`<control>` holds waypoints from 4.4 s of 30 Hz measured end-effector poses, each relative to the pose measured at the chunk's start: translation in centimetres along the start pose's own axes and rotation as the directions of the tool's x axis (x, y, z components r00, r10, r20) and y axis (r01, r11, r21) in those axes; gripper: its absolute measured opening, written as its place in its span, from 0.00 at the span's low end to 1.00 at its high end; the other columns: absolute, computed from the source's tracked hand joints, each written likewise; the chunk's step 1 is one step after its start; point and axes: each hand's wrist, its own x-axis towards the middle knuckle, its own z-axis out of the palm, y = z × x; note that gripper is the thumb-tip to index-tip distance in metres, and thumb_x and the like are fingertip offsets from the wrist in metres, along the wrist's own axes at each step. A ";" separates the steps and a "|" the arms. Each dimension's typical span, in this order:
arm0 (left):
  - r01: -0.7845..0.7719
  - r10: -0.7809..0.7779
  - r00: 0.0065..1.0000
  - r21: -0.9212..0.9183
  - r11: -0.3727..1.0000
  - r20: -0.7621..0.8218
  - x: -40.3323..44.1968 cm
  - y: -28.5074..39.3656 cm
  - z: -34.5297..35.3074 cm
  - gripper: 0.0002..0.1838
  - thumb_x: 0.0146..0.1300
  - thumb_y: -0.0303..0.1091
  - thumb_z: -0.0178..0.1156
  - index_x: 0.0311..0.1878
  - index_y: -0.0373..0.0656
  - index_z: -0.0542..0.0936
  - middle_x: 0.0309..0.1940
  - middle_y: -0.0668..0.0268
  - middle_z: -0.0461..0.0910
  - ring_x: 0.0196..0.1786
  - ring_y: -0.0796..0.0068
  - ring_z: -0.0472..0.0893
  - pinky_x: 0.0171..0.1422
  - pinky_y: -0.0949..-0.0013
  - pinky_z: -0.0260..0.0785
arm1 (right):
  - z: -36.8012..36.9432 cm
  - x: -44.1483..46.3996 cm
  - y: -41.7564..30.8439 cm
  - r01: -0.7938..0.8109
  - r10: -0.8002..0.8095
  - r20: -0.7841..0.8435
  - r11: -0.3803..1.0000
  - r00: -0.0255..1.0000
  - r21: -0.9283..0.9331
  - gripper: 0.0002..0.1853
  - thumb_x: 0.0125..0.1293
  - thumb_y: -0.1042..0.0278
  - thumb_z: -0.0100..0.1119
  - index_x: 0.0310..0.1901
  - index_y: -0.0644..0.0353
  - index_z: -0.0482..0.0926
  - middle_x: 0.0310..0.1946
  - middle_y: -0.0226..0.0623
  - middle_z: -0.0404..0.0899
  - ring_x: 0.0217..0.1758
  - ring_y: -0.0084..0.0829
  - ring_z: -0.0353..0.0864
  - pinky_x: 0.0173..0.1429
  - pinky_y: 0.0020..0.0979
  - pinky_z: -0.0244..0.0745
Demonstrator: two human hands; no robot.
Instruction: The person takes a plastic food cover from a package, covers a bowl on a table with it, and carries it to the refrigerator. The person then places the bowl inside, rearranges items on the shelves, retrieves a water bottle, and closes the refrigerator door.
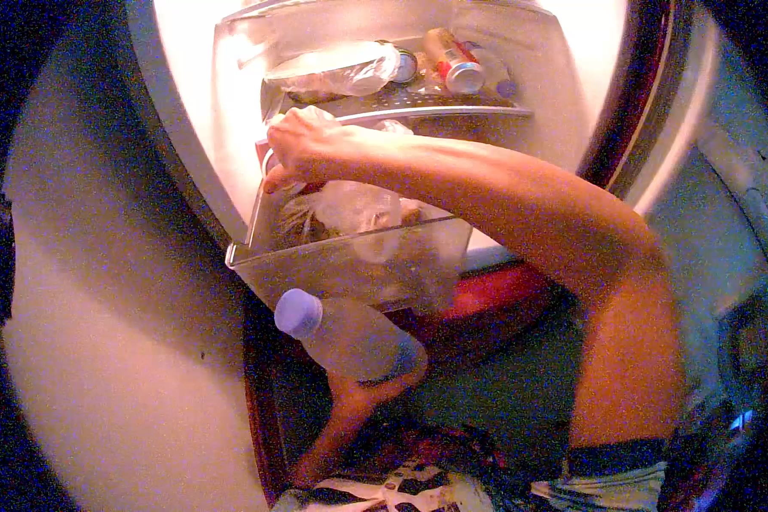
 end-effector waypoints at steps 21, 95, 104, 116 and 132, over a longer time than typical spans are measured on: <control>-0.065 0.075 0.995 -0.133 0.989 0.067 0.1 0.8 -0.5 0.41 0.33 0.38 0.75 0.52 0.38 0.64 0.46 0.58 0.73 0.49 0.65 0.75 0.53 0.62 0.67 | -3.5 -7.6 21.1 -0.758 0.716 -0.250 0.603 0.652 -0.249 0.34 0.47 0.52 0.55 0.53 0.67 0.62 0.39 0.59 0.75 0.45 0.51 0.75 0.50 0.44 0.71; -0.184 0.181 0.983 -0.094 0.978 -0.039 5.5 -6.6 3.1 0.44 0.28 0.32 0.71 0.54 0.39 0.63 0.49 0.56 0.65 0.55 0.58 0.66 0.61 0.61 0.58 | 3.6 -2.7 3.6 0.119 0.001 0.508 0.972 0.861 -0.204 0.06 0.47 0.74 0.52 0.27 0.68 0.74 0.25 0.51 0.76 0.33 0.47 0.78 0.37 0.42 0.71; -0.111 0.115 0.991 -0.059 0.992 0.071 4.0 -5.1 4.2 0.44 0.31 0.35 0.73 0.56 0.39 0.63 0.50 0.57 0.65 0.56 0.59 0.66 0.61 0.61 0.58 | 0.9 -3.7 5.3 0.036 -0.224 0.649 0.957 0.727 0.289 0.05 0.47 0.73 0.50 0.24 0.65 0.67 0.23 0.46 0.71 0.33 0.42 0.74 0.37 0.41 0.66; -0.084 0.092 0.994 -0.119 0.989 0.066 5.2 -5.3 3.6 0.42 0.31 0.34 0.75 0.54 0.38 0.65 0.49 0.57 0.67 0.54 0.63 0.68 0.59 0.63 0.60 | 0.1 -4.3 6.3 -0.126 -0.068 0.505 0.932 0.860 0.340 0.04 0.49 0.76 0.47 0.29 0.63 0.68 0.29 0.42 0.71 0.32 0.31 0.69 0.38 0.35 0.66; -0.267 0.269 0.963 -0.063 0.962 0.009 5.9 -4.8 2.9 0.42 0.28 0.32 0.74 0.53 0.40 0.66 0.48 0.58 0.68 0.53 0.60 0.68 0.59 0.62 0.58 | 0.8 1.0 6.1 0.254 -0.258 0.194 0.966 0.946 0.049 0.22 0.51 0.57 0.60 0.40 0.66 0.69 0.28 0.50 0.76 0.36 0.50 0.76 0.40 0.43 0.70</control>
